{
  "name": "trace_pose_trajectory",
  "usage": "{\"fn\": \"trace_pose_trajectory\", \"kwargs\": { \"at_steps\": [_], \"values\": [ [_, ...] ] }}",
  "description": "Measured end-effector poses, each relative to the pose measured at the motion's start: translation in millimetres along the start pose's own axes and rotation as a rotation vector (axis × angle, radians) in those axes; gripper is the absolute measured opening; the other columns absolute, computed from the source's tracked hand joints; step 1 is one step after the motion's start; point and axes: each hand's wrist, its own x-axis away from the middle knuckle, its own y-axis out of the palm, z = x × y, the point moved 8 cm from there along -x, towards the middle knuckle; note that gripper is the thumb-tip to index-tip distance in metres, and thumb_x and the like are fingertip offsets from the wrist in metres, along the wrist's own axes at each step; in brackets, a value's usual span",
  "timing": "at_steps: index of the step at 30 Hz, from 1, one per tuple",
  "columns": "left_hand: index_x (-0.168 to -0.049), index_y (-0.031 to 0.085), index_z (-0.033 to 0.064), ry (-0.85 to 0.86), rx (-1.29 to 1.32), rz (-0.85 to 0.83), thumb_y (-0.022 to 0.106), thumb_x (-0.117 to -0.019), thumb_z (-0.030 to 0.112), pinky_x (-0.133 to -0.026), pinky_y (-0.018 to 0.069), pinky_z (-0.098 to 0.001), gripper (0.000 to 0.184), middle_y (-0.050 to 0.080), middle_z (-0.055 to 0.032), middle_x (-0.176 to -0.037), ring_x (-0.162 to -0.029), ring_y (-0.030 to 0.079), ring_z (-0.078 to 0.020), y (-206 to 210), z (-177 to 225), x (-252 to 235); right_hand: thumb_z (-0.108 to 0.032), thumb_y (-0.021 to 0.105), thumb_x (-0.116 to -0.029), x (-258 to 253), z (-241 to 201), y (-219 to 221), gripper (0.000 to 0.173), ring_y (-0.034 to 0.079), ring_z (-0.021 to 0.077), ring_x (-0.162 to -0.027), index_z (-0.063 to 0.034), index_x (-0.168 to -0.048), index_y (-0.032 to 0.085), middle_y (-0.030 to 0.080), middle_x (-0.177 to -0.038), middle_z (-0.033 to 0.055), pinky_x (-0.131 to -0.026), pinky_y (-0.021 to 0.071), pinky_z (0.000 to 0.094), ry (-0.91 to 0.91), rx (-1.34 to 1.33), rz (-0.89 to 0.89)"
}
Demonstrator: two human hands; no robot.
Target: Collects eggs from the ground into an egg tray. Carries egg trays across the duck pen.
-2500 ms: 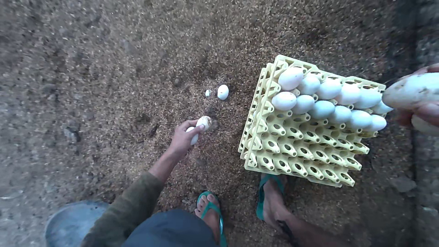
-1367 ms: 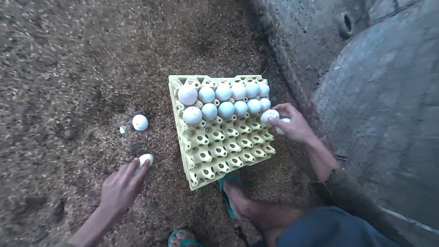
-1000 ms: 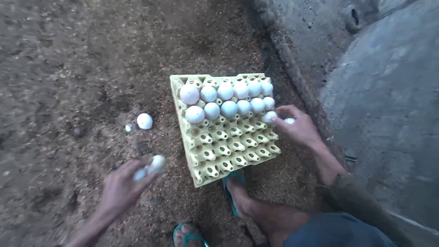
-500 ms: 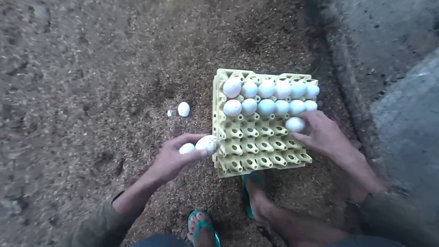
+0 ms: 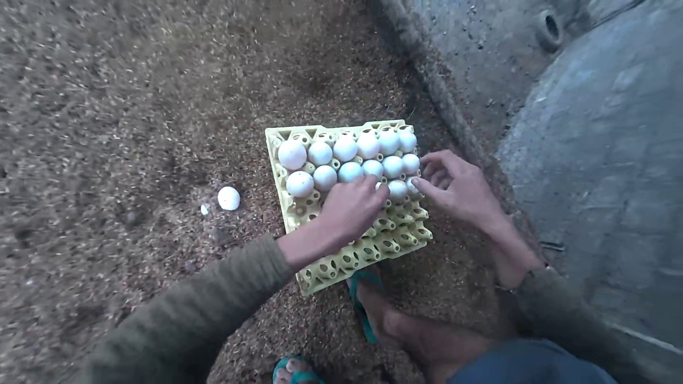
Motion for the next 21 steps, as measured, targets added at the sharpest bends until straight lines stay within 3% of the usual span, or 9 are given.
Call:
{"fn": "trace_pose_trajectory", "kwargs": {
  "at_steps": [2,4,6,10,12,14,16,18,21],
  "values": [
    [-0.112,0.071,0.0057,-0.018,0.017,-0.032,0.066,-0.0968,0.017,-0.061,0.0566,-0.0498,0.019,0.066,-0.0157,-0.105,-0.089,0.069,-0.0348,15,-7,-4,-0.025,0.070,-0.0960,4,2,1,0.041,0.064,0.0171,-0.072,-0.0054,-0.130,0.060,0.067,-0.098,0.0094,-0.063,0.0558,0.0362,0.012,-0.030,0.010],
    [-0.117,0.070,0.0057,0.007,0.073,0.052,0.069,-0.0959,0.021,-0.068,0.0585,-0.0485,0.026,0.066,-0.0158,-0.110,-0.096,0.069,-0.0339,18,-12,1,-0.027,0.068,-0.0962,8,8,-2,0.047,0.064,0.0138,-0.070,-0.0071,-0.137,0.056,0.068,-0.097,0.0064,-0.061,0.0564,0.0338,0.036,-0.058,0.028],
    [-0.109,0.071,0.0025,0.063,0.152,0.175,0.071,-0.0947,0.018,-0.078,0.0593,-0.0451,0.021,0.066,-0.0173,-0.108,-0.099,0.068,-0.0326,8,-16,7,-0.028,0.067,-0.0963,9,15,-6,0.050,0.064,0.0127,-0.069,-0.0085,-0.140,0.052,0.068,-0.097,0.0046,-0.060,0.0563,0.0331,0.059,-0.087,0.056],
    [-0.099,0.071,0.0058,0.192,0.152,0.272,0.067,-0.0974,0.020,-0.090,0.0531,-0.0446,0.015,0.064,-0.0156,-0.103,-0.103,0.062,-0.0329,12,-12,16,-0.024,0.066,-0.0977,11,17,-9,0.049,0.063,0.0104,-0.068,-0.0097,-0.142,0.050,0.067,-0.095,0.0030,-0.059,0.0557,0.0291,0.082,-0.116,0.092],
    [-0.103,0.071,0.0115,0.208,0.061,0.290,0.064,-0.1000,0.025,-0.096,0.0455,-0.0515,0.016,0.064,-0.0136,-0.106,-0.109,0.060,-0.0344,19,-7,18,-0.024,0.065,-0.0979,10,13,-10,0.048,0.064,0.0090,-0.070,-0.0093,-0.141,0.050,0.067,-0.097,0.0024,-0.060,0.0558,0.0276,0.066,-0.121,0.112],
    [-0.107,0.070,0.0170,0.191,-0.049,0.316,0.060,-0.1021,0.028,-0.096,0.0430,-0.0519,0.016,0.062,-0.0124,-0.110,-0.110,0.059,-0.0328,22,-4,17,-0.026,0.063,-0.0979,9,11,-13,0.048,0.066,0.0097,-0.075,-0.0096,-0.142,0.051,0.068,-0.099,0.0021,-0.064,0.0577,0.0294,0.029,-0.117,0.125],
    [-0.112,0.070,0.0226,0.161,-0.124,0.378,0.059,-0.1025,0.033,-0.097,0.0416,-0.0488,0.018,0.063,-0.0102,-0.116,-0.111,0.059,-0.0289,12,-3,25,-0.031,0.062,-0.0987,6,10,-13,0.051,0.068,0.0126,-0.083,-0.0097,-0.143,0.050,0.069,-0.104,0.0047,-0.072,0.0600,0.0345,-0.023,-0.110,0.106],
    [-0.115,0.069,0.0254,0.120,-0.105,0.459,0.059,-0.1020,0.039,-0.102,0.0387,-0.0444,0.021,0.062,-0.0075,-0.118,-0.113,0.056,-0.0249,-9,-7,48,-0.035,0.059,-0.1004,4,10,-10,0.051,0.068,0.0126,-0.086,-0.0055,-0.142,0.051,0.069,-0.105,0.0095,-0.075,0.0594,0.0338,-0.095,-0.105,0.097],
    [-0.105,0.071,0.0119,-0.071,0.056,0.706,0.068,-0.0952,0.027,-0.101,0.0428,-0.0444,0.018,0.066,-0.0132,-0.109,-0.109,0.060,-0.0284,-53,-51,106,-0.032,0.054,-0.1043,-1,14,-11,0.046,0.066,0.0139,-0.089,0.0077,-0.127,0.059,0.068,-0.107,0.0228,-0.080,0.0567,0.0297,-0.190,-0.090,0.111]
  ]
}}
